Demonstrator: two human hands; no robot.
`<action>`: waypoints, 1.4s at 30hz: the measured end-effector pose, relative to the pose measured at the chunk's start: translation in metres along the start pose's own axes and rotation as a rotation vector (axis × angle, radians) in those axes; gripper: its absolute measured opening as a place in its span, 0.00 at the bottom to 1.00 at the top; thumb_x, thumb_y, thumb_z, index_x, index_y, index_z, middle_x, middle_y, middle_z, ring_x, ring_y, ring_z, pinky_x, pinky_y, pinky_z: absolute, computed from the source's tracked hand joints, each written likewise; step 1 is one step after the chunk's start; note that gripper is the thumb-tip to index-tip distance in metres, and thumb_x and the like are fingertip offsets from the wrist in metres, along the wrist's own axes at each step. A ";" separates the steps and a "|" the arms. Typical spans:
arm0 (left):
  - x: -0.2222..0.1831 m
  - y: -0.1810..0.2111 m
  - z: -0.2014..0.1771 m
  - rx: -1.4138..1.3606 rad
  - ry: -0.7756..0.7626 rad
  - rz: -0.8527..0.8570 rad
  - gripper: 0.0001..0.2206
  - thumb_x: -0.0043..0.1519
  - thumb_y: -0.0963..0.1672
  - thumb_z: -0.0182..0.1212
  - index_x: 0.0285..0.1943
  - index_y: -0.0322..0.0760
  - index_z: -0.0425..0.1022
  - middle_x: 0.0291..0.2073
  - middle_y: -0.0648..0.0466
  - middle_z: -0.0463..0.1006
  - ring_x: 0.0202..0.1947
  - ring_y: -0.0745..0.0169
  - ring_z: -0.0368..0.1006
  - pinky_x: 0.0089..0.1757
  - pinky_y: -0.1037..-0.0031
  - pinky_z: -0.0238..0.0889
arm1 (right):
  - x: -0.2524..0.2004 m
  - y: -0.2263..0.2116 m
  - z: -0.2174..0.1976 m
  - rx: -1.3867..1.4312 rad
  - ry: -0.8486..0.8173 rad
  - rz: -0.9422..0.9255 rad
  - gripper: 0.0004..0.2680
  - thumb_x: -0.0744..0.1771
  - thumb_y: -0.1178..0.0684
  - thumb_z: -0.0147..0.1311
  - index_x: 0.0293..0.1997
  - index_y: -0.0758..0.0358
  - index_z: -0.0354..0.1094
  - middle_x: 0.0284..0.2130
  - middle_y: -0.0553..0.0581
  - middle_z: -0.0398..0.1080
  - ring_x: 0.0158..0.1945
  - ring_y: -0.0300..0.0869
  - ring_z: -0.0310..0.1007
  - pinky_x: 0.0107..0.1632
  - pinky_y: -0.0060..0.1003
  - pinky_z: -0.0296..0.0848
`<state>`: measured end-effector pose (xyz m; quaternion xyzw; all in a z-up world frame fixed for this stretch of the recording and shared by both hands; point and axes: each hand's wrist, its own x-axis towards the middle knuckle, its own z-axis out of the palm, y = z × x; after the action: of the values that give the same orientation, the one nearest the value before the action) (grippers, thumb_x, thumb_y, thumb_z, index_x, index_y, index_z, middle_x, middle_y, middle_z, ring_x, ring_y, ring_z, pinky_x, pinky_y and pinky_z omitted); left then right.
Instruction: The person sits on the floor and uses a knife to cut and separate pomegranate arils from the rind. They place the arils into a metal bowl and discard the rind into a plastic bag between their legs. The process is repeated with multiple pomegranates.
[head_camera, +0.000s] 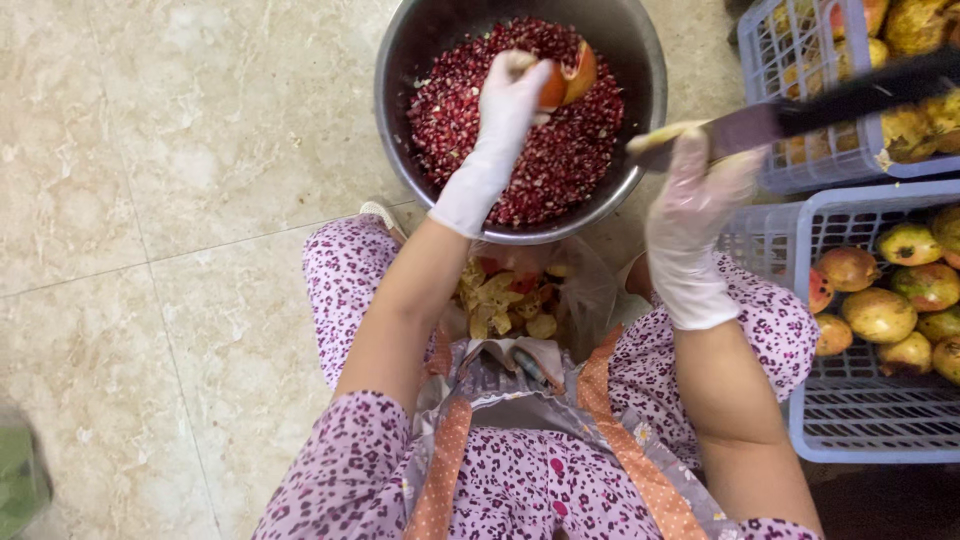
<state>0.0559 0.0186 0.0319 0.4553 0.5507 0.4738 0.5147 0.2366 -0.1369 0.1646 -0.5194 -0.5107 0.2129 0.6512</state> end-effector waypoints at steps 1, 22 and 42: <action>-0.013 0.000 -0.020 -0.281 -0.061 -0.174 0.12 0.60 0.47 0.61 0.47 0.37 0.73 0.38 0.47 0.81 0.37 0.48 0.82 0.38 0.61 0.78 | -0.011 -0.008 0.014 -0.009 -0.041 -0.073 0.14 0.74 0.47 0.45 0.63 0.65 0.53 0.32 0.55 0.76 0.33 0.37 0.79 0.42 0.33 0.80; -0.012 -0.077 -0.039 -1.161 -0.033 -0.711 0.10 0.67 0.44 0.49 0.48 0.34 0.73 0.40 0.47 0.77 0.40 0.53 0.72 0.42 0.61 0.69 | -0.077 -0.040 0.066 0.136 -0.394 0.456 0.06 0.75 0.54 0.47 0.48 0.67 0.58 0.34 0.58 0.71 0.29 0.39 0.76 0.30 0.31 0.80; -0.016 -0.031 -0.048 -1.027 0.002 -0.760 0.18 0.60 0.51 0.49 0.48 0.34 0.72 0.38 0.43 0.75 0.37 0.47 0.70 0.35 0.59 0.68 | -0.074 -0.031 0.070 0.061 -0.504 0.801 0.10 0.72 0.49 0.49 0.44 0.68 0.65 0.20 0.53 0.68 0.17 0.35 0.64 0.18 0.31 0.65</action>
<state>0.0086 -0.0038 0.0048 -0.0770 0.3769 0.4620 0.7991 0.1385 -0.1763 0.1546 -0.5883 -0.4057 0.5817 0.3884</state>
